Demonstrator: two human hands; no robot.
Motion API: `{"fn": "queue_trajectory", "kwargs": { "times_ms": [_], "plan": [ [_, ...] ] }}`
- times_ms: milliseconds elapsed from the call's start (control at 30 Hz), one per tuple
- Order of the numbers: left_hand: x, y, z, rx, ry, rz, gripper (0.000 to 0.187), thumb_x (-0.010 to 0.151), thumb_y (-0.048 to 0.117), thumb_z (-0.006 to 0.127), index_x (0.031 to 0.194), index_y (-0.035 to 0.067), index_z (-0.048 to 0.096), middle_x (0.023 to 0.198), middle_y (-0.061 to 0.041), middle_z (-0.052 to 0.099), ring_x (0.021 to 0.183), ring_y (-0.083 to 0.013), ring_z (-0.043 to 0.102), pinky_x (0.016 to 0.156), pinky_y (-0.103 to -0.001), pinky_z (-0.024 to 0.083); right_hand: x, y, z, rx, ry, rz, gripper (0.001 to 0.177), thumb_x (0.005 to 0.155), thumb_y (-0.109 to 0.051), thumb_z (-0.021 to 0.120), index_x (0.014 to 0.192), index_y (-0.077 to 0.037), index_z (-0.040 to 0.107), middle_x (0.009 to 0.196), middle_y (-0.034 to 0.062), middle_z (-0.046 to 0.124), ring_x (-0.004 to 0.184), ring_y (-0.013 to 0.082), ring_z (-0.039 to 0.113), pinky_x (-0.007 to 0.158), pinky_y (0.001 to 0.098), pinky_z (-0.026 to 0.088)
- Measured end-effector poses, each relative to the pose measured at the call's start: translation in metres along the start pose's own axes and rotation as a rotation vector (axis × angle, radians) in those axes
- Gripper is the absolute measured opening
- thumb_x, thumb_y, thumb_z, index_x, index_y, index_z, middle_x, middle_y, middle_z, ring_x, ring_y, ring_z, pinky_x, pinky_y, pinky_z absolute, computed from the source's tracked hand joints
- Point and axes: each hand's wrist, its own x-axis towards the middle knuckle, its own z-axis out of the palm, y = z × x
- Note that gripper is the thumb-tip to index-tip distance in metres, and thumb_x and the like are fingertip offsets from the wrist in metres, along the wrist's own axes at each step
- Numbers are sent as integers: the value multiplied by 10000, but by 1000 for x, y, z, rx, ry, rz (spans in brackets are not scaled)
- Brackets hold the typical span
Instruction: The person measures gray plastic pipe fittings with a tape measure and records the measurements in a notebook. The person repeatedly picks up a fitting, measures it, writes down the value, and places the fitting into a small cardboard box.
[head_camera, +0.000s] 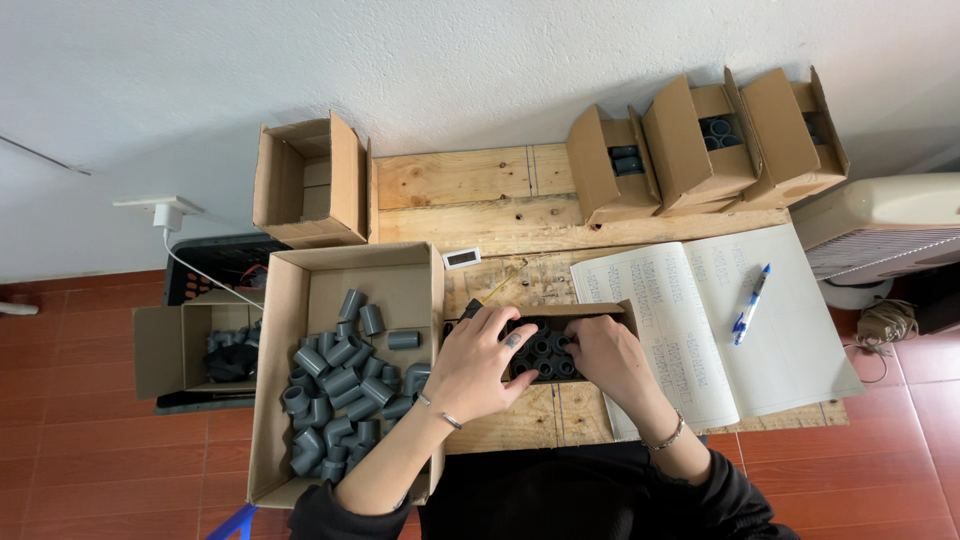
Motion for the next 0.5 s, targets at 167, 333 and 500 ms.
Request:
{"fn": "queue_trajectory", "kwargs": {
  "times_ms": [167,333,500],
  "plan": [
    [0,0,0,-2,-9,1,520,780,474,751,1207,192,656,1148,-50,549,1136,-291,593,779,-387,531,-3,-13,-12,24,-11,-26,244,882,-182,706,1109,-122,771,1027,166,786,987,453,741,808,547,625],
    [-1,0,-1,-15,-16,4,522,785,470,748,1210,182,655,1147,-55,549,1142,-294,593,786,-393,533,-5,-12,-11,28,-11,-31,237,884,-177,696,1101,-124,775,1038,153,790,995,446,742,810,543,625],
    [-1,0,-3,-21,-63,-2,527,802,467,736,1234,179,649,1166,-56,541,1161,-298,578,802,-396,523,-3,-9,-8,25,2,-56,250,869,-203,714,1096,-114,771,1024,137,796,965,430,753,797,530,628]
  ]
}}
